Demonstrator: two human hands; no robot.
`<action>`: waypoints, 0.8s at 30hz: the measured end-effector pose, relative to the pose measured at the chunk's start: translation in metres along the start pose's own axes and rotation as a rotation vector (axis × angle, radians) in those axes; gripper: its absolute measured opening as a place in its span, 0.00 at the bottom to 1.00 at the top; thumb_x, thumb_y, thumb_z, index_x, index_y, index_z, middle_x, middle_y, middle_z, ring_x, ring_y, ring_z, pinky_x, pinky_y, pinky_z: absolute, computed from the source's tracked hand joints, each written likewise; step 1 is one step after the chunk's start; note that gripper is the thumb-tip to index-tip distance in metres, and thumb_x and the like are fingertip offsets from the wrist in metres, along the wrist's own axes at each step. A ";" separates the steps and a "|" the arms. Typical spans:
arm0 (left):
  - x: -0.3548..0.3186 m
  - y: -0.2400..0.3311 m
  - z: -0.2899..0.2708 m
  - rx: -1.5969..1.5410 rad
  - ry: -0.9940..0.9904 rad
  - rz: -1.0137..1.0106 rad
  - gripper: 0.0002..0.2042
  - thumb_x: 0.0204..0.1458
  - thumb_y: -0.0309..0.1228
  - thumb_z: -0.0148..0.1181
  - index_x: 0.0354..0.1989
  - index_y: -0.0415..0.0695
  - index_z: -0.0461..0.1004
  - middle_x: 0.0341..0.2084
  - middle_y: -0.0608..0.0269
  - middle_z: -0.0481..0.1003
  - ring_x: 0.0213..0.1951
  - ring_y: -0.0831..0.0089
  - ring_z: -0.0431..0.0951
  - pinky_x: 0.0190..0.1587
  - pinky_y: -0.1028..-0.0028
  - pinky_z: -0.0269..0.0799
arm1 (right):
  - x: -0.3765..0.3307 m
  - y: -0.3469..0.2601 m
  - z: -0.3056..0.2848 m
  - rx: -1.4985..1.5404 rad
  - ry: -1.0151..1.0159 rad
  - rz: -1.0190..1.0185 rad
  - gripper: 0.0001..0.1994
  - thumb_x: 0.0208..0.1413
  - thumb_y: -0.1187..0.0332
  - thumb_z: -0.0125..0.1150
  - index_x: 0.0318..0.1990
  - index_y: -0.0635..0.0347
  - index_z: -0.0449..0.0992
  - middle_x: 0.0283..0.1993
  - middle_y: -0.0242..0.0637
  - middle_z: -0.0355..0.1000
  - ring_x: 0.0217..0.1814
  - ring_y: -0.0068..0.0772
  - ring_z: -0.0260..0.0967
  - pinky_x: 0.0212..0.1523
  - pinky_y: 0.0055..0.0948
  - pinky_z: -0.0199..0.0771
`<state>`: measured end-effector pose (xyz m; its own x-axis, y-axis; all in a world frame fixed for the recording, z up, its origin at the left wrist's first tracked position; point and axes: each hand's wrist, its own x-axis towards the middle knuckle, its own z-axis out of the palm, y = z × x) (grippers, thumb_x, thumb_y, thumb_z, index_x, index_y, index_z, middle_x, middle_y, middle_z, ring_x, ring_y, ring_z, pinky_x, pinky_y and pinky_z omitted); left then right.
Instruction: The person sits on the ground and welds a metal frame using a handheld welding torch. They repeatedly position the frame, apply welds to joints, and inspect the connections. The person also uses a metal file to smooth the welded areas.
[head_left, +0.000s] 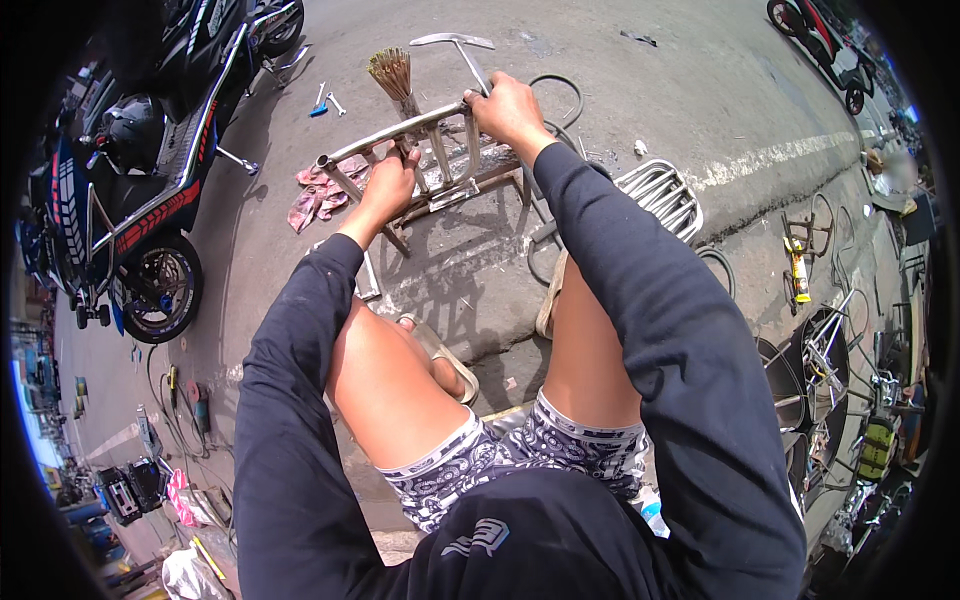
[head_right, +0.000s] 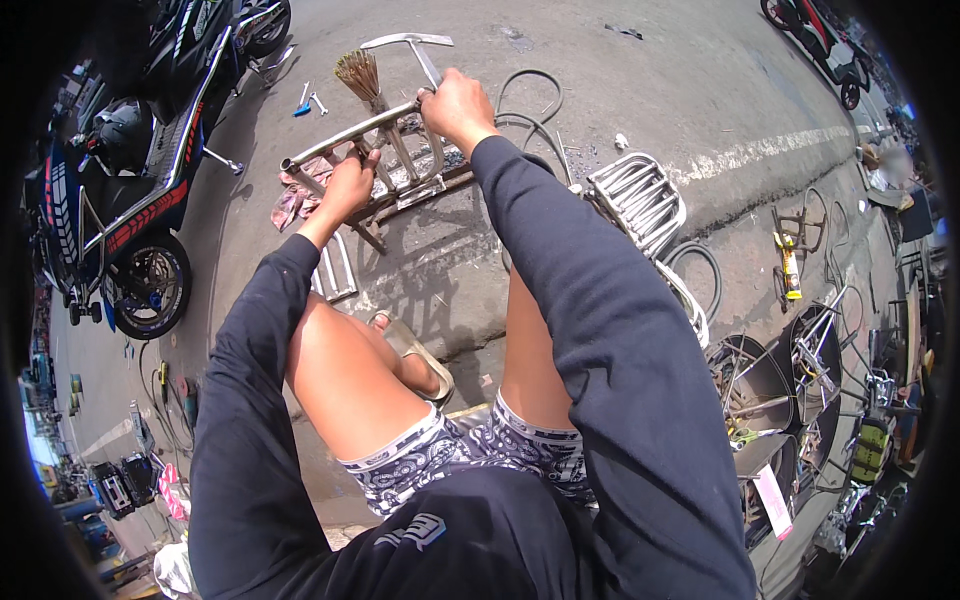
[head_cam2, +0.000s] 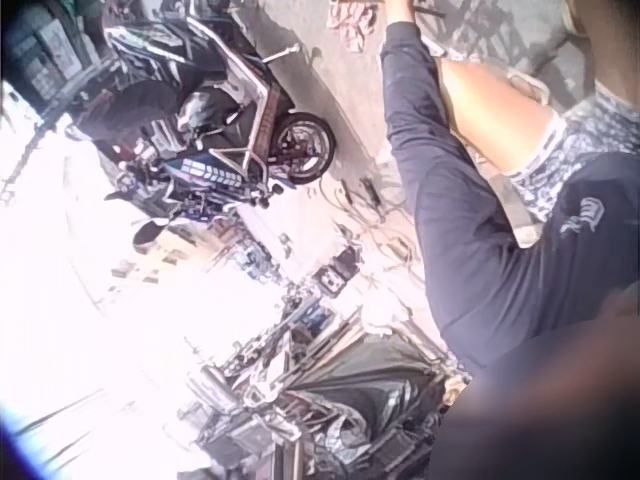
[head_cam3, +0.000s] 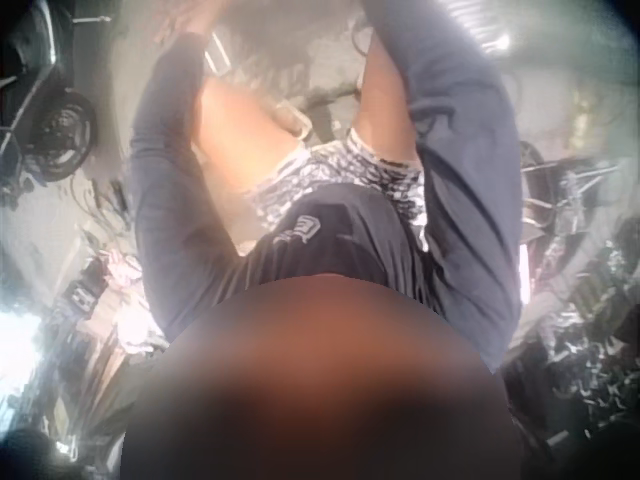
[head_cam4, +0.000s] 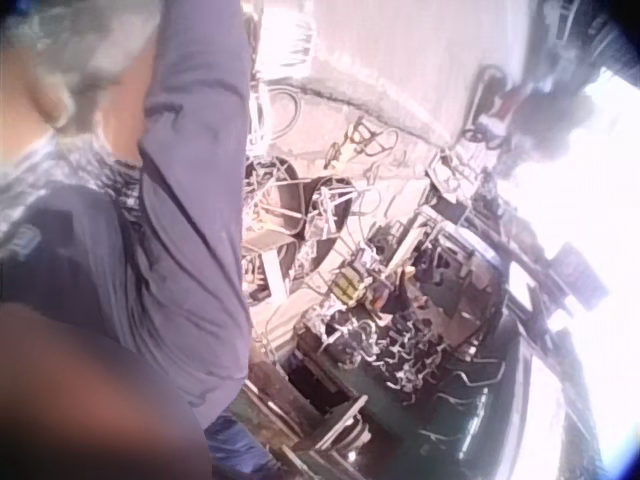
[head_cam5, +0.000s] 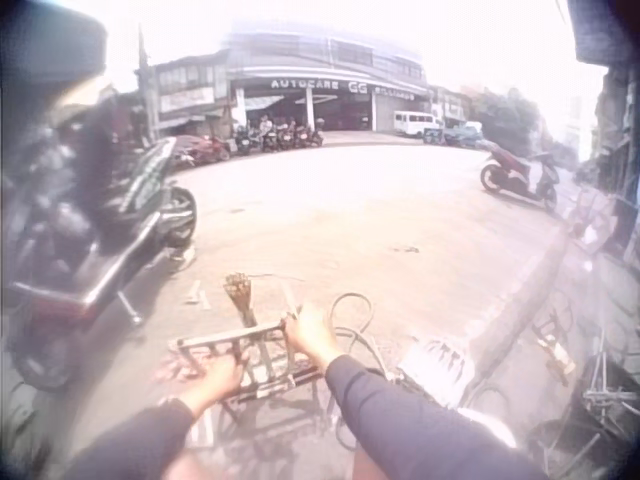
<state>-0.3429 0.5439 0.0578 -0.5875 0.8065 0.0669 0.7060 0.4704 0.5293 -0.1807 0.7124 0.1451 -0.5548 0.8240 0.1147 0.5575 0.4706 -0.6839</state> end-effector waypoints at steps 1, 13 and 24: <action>-0.003 0.003 -0.002 -0.023 -0.005 0.005 0.29 0.72 0.50 0.48 0.60 0.29 0.67 0.41 0.25 0.79 0.49 0.31 0.80 0.53 0.44 0.73 | 0.003 0.002 0.004 0.050 0.007 0.023 0.23 0.61 0.54 0.67 0.52 0.68 0.79 0.53 0.61 0.79 0.59 0.62 0.77 0.60 0.50 0.77; -0.019 0.024 -0.108 0.388 0.702 0.574 0.22 0.67 0.54 0.56 0.52 0.49 0.82 0.40 0.52 0.84 0.46 0.55 0.82 0.45 0.55 0.76 | 0.018 0.028 0.014 0.147 0.007 0.043 0.28 0.57 0.51 0.71 0.50 0.72 0.81 0.46 0.60 0.82 0.54 0.57 0.81 0.57 0.45 0.77; -0.004 -0.007 -0.091 0.443 0.156 0.122 0.36 0.68 0.68 0.34 0.53 0.53 0.83 0.35 0.45 0.84 0.44 0.40 0.84 0.47 0.46 0.78 | -0.005 -0.001 -0.017 0.441 0.032 0.106 0.30 0.64 0.44 0.63 0.44 0.72 0.81 0.31 0.49 0.80 0.29 0.41 0.79 0.33 0.40 0.80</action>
<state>-0.3814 0.5053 0.1308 -0.5184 0.8179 0.2496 0.8540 0.5104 0.1014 -0.1675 0.7132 0.1572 -0.4853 0.8732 0.0452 0.2902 0.2097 -0.9337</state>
